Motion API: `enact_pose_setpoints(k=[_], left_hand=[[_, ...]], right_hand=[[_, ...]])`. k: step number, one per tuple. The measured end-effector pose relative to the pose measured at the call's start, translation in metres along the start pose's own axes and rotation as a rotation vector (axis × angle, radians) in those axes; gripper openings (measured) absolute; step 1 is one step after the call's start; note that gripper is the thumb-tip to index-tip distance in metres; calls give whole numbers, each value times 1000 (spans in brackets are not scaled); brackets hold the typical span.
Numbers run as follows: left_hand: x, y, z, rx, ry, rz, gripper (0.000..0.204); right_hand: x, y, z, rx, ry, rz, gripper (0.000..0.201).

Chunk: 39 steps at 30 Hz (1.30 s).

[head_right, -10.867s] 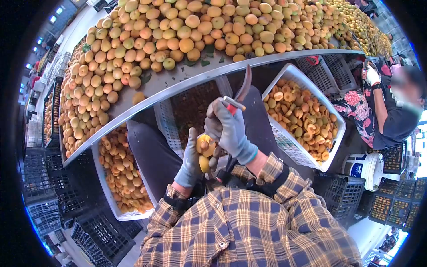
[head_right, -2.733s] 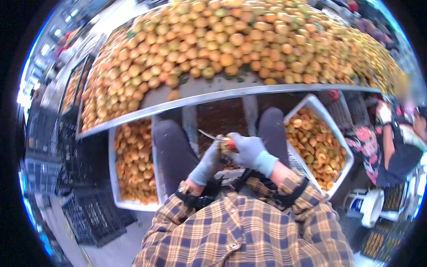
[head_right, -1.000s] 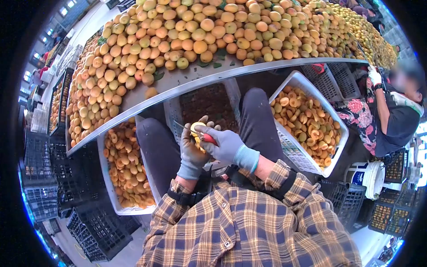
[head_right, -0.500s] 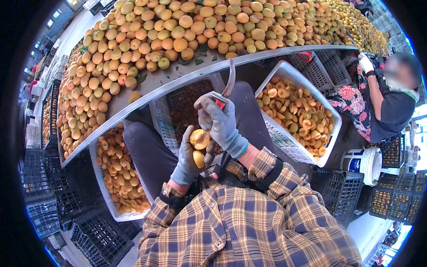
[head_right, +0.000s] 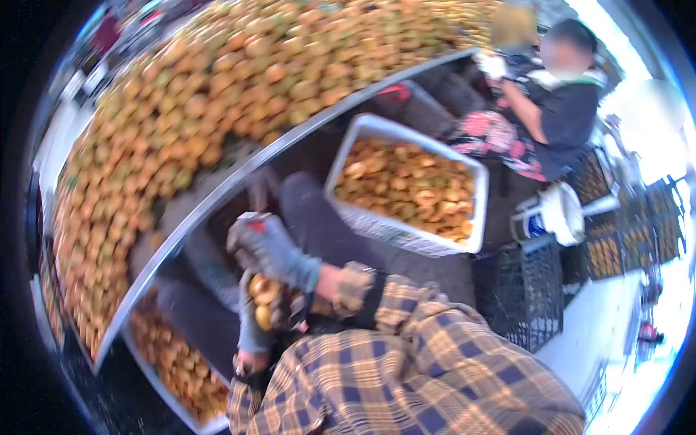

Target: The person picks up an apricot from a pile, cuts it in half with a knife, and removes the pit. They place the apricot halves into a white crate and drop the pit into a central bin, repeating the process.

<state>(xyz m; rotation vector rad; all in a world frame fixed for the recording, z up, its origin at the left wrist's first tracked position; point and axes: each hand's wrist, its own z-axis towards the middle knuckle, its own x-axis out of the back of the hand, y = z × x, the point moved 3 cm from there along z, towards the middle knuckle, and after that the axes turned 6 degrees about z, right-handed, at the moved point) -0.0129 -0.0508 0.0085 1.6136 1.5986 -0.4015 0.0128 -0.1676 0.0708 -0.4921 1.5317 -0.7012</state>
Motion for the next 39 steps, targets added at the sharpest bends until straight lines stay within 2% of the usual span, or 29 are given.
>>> enact_pose_setpoints(k=[1,2,4,6,7,8,10,11,12,14,15,16,17,18,19,20,21,22,24,26,27,28,29,30,31,34,36,38,39], left_hand=[[-3,-3,-6,47,-90,-46,53],[-2,-5,-5,42,4,-54,54],[24,-13,11,-49,17,-42,53],[24,-13,8,-144,8,-2,51],[38,-14,13,-216,45,119,50],[34,-15,14,-210,31,128,50],[29,-15,10,-310,171,103,46],[4,-12,3,-396,291,78,42],[11,-11,5,-386,282,88,42],[19,-13,6,-159,-222,95,43],[-6,-8,-7,-228,-380,118,49],[6,-15,4,-209,79,55,53],[60,-18,32,-253,143,121,53],[22,-8,-3,-292,164,594,54],[42,-17,8,-108,-160,44,52],[24,-13,2,-18,-315,-97,53],[2,-10,-3,-149,-48,-10,56],[2,-9,-2,-79,-141,-106,61],[6,-4,1,-59,-245,-145,67],[10,10,0,-212,-86,-63,73],[11,12,0,-225,-89,-57,70],[14,14,-1,-241,-81,-54,68],[5,16,-11,-248,2,-100,64],[-5,16,-18,-256,92,-150,61],[7,6,2,-305,32,-179,57],[18,3,26,-431,-27,-123,46],[29,5,36,-593,16,-65,42],[42,5,38,-641,79,-105,40],[48,8,36,-673,190,-62,40]], right_hand=[[0,2,2,145,-28,-177,30],[-2,7,4,274,-61,-347,31],[-6,15,3,350,-202,-357,27],[-7,4,-6,21,-106,-255,31],[-1,7,-3,-138,5,-67,30],[2,6,-2,-125,13,-73,30],[13,10,-4,-237,143,284,29],[17,14,-2,-292,188,373,30],[21,16,0,-278,197,374,30],[28,23,1,-407,233,518,31],[25,22,3,-446,202,575,30],[28,23,3,-510,246,617,28],[27,22,5,-518,194,762,27],[32,25,8,-475,142,729,26],[30,25,5,-538,162,752,26],[30,27,7,-550,177,714,28],[27,24,8,-509,134,668,29],[24,22,9,-462,92,648,29],[14,9,8,-339,131,466,29],[0,-18,-5,-165,36,91,21],[4,-24,-10,-186,67,-235,15],[-2,-27,-11,28,-64,-668,14],[-5,-22,-15,72,-180,-958,20],[-8,-15,-19,-16,-245,-1148,27],[-6,-2,-26,39,-337,-1310,36],[0,12,-29,41,-271,-1506,35],[-6,18,-23,-99,-265,-1454,32],[-11,31,-19,-88,-293,-1482,29],[-12,35,-17,-64,-309,-1517,26]])
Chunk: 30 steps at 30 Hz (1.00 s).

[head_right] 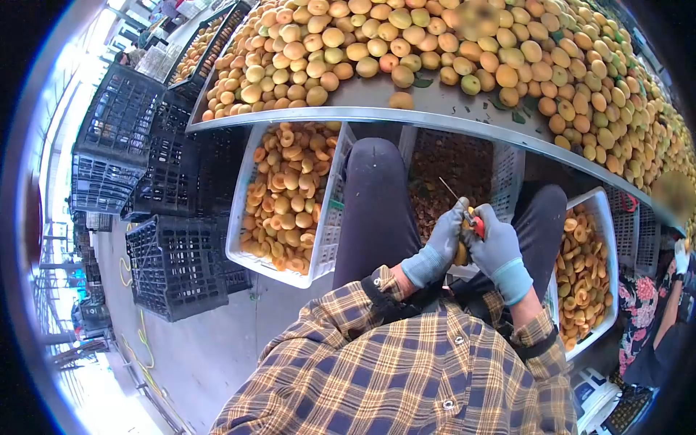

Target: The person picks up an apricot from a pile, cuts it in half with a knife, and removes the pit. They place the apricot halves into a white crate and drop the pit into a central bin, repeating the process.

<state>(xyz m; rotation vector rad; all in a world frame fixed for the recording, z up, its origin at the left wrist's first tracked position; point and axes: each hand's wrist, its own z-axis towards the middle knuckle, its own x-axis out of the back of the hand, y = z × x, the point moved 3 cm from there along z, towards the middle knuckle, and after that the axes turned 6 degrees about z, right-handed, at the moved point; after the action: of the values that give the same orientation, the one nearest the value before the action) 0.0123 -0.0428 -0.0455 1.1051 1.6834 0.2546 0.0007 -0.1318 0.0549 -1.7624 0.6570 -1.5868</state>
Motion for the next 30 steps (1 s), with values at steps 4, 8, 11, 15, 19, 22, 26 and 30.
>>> enact_pose_setpoints(k=[4,8,11,15,19,22,26,30], left_hand=[[13,12,2,-161,148,167,40],[11,20,-3,-131,94,-58,38],[-2,39,-18,95,-31,-159,53],[-4,34,-16,168,-96,-168,57],[-17,28,-17,117,-51,-141,47],[-9,17,-12,99,-7,-75,41],[-11,33,-24,113,-38,136,42],[-3,112,-64,-234,54,196,48]], right_hand=[[-14,0,2,16,83,58,16],[-9,32,12,19,361,11,19],[11,63,11,-172,341,101,26],[17,27,0,-148,158,523,30],[9,19,-4,-96,108,211,32],[2,25,-5,-25,17,196,24],[1,39,1,-166,119,573,17],[12,50,0,-538,50,928,24]])
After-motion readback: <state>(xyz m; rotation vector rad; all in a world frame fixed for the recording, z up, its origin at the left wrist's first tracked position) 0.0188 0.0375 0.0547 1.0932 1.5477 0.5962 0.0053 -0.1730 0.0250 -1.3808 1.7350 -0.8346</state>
